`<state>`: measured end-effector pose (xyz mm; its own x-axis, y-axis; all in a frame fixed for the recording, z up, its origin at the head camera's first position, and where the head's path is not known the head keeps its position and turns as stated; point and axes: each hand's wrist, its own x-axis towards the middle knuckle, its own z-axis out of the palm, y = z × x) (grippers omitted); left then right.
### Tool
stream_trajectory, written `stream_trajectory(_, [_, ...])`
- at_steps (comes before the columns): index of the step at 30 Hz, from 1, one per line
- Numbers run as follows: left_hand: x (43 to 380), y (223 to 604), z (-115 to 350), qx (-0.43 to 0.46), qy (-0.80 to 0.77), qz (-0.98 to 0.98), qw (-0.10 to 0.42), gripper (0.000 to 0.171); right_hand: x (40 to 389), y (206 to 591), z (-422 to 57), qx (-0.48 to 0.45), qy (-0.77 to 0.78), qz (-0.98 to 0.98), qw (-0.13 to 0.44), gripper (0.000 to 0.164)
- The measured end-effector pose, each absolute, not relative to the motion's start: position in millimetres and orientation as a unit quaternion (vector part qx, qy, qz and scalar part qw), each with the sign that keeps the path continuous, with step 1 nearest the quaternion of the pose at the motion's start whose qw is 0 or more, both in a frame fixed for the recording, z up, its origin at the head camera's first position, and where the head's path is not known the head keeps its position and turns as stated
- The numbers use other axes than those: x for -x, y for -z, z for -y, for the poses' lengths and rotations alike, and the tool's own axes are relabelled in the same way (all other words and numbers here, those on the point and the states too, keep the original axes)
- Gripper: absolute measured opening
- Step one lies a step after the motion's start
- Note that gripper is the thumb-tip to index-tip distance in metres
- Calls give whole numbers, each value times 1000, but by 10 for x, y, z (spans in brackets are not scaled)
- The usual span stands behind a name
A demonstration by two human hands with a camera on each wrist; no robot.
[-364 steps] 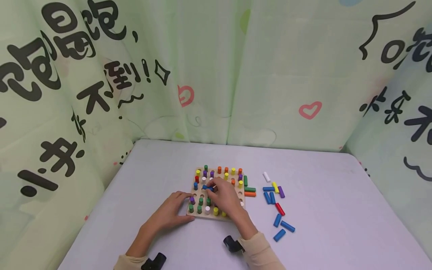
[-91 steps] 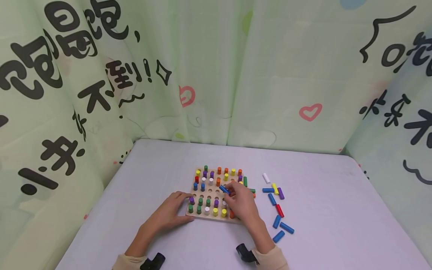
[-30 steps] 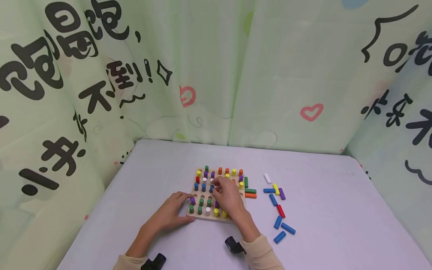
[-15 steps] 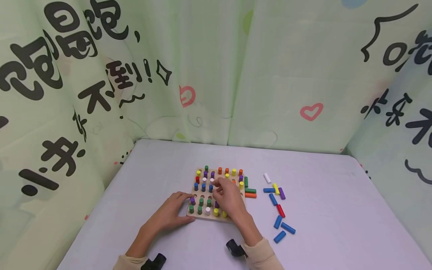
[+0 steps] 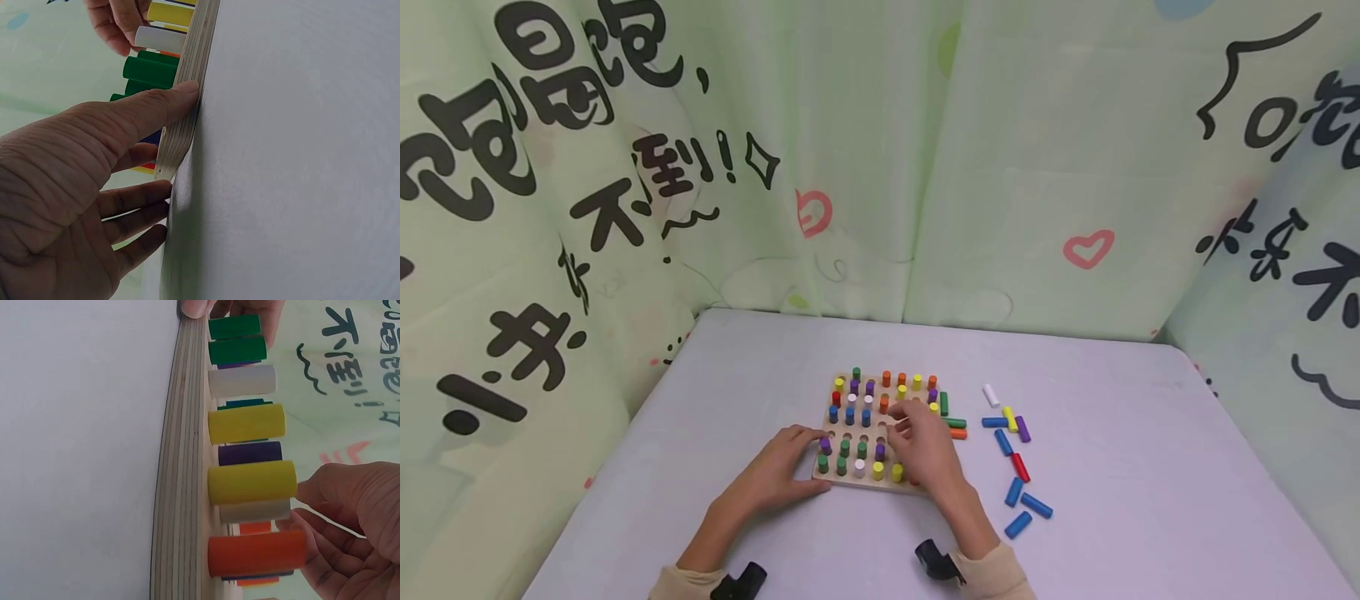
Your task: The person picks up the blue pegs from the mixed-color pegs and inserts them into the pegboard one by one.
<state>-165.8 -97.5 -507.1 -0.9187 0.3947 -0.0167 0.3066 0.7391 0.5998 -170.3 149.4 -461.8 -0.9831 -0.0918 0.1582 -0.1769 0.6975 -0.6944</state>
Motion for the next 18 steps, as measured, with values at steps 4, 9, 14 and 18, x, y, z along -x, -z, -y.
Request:
stream_trajectory(4, [1652,5069,977,-188,-307,-930,70,71,1678,4588,-1556,-70,-383,919,56,21])
stream_trajectory(9, [1648,5065,971,-186,-305,-931,72,72,1655,4584,-1654,-61,-377,922,62,22])
stream_trajectory(14, [1644,5059,966,-183,-305,-932,74,72,1640,4585,-1757,-53,-372,924,68,23])
stream_trajectory(18, [1640,5049,964,-181,-307,-931,73,72,1635,4591,-1847,-54,-367,926,71,25])
